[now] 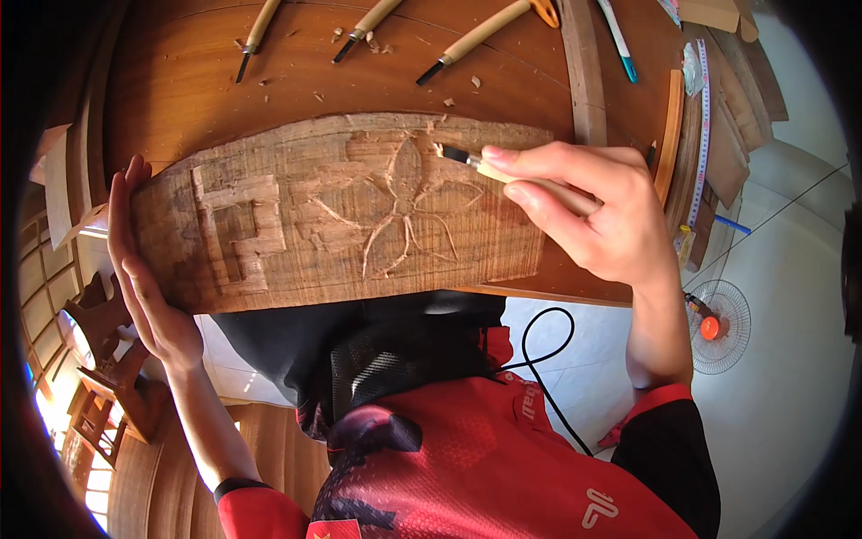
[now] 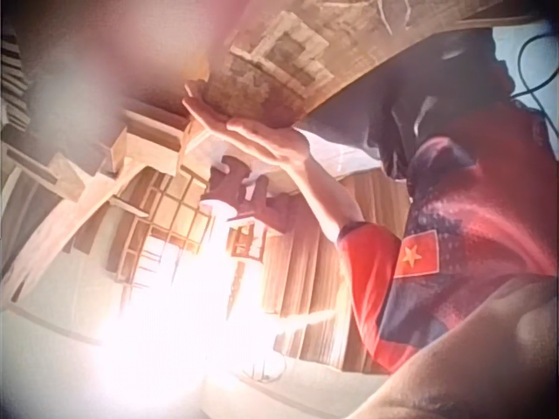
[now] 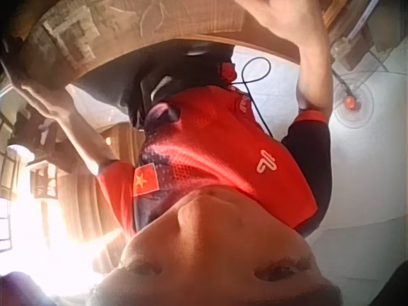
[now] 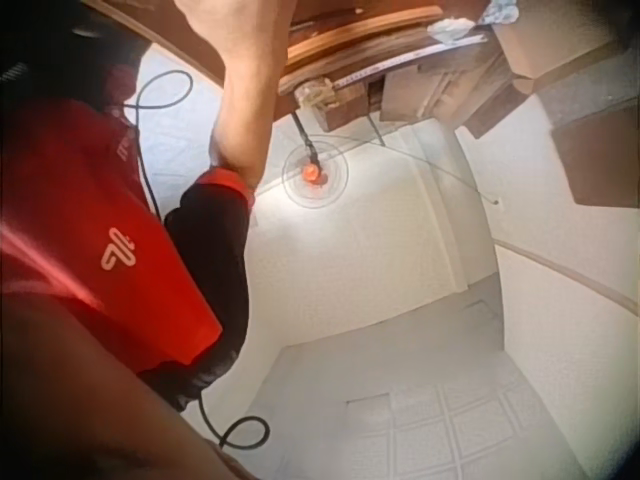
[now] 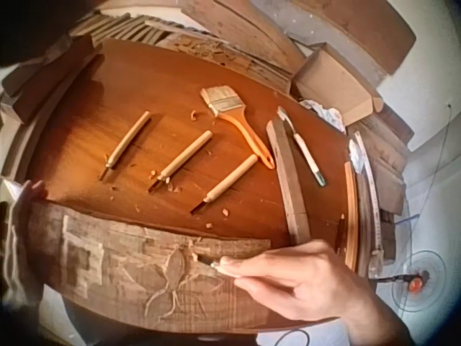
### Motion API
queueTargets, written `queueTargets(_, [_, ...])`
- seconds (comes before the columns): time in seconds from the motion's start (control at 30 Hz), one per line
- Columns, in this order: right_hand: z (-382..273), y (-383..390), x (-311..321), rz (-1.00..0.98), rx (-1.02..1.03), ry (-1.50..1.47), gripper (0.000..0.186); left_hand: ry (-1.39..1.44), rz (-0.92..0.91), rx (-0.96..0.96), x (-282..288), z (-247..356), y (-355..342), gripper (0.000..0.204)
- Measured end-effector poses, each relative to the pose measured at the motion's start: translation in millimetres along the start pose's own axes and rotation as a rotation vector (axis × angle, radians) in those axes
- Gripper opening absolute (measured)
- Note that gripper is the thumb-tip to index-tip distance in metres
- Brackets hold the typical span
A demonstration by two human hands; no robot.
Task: The person carves a floral design into a rectangular piece of wood using a small carving knife. They hold the wood steady with their left hand while using the knife in their right hand to remove thin shavings and refine the details of the petals and leaves.
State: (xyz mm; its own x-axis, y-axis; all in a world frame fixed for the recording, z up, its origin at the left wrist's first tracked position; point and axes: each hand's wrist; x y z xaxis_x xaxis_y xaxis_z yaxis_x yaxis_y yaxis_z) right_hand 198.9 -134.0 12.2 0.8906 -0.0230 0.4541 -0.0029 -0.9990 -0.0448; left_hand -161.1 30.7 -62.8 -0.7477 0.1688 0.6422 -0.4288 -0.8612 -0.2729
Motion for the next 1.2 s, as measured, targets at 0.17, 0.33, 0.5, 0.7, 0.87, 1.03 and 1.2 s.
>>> queueTargets(0.17, [-6, 5, -6, 0.016, -0.040, 0.004, 0.025, 0.013, 0.013, 0.005, 0, -1, 1, 0.079])
queueTargets(0.33, [-42, 21, -59, 0.309, -0.192, 0.076, 0.020, -0.007, 0.020, 0.001, -3, -1, 2, 0.078])
queueTargets(0.5, [-46, 20, -73, 0.379, -0.192, 0.019, 0.021, -0.014, 0.011, -0.006, 0, -2, 0, 0.078])
queueTargets(0.7, [-24, 15, -34, 0.175, -0.129, 0.031, 0.023, 0.024, 0.030, 0.002, -3, 0, 1, 0.077])
queueTargets(0.87, [-6, -3, 6, -0.050, -0.067, -0.050, 0.020, 0.003, 0.030, -0.020, 0, -3, 0, 0.077])
queueTargets(1.03, [-30, 0, -4, 0.009, -0.237, -0.043, 0.023, -0.001, 0.029, -0.016, 1, -3, 3, 0.076])
queueTargets(1.2, [-38, 20, -36, 0.251, -0.279, -0.015, 0.021, -0.002, 0.029, -0.029, -1, -2, 1, 0.076])
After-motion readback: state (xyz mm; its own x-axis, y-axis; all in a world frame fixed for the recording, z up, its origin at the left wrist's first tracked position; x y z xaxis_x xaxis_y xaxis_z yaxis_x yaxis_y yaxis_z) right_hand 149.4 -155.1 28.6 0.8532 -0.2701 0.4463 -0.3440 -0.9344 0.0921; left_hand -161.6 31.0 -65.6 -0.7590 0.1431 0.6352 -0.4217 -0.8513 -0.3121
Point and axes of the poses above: each hand's wrist, its own y-axis away from the middle knuckle, its own x-axis out of the back of the hand, z = x × y, and after that the axes turned 10 degrees about -y, right-handed
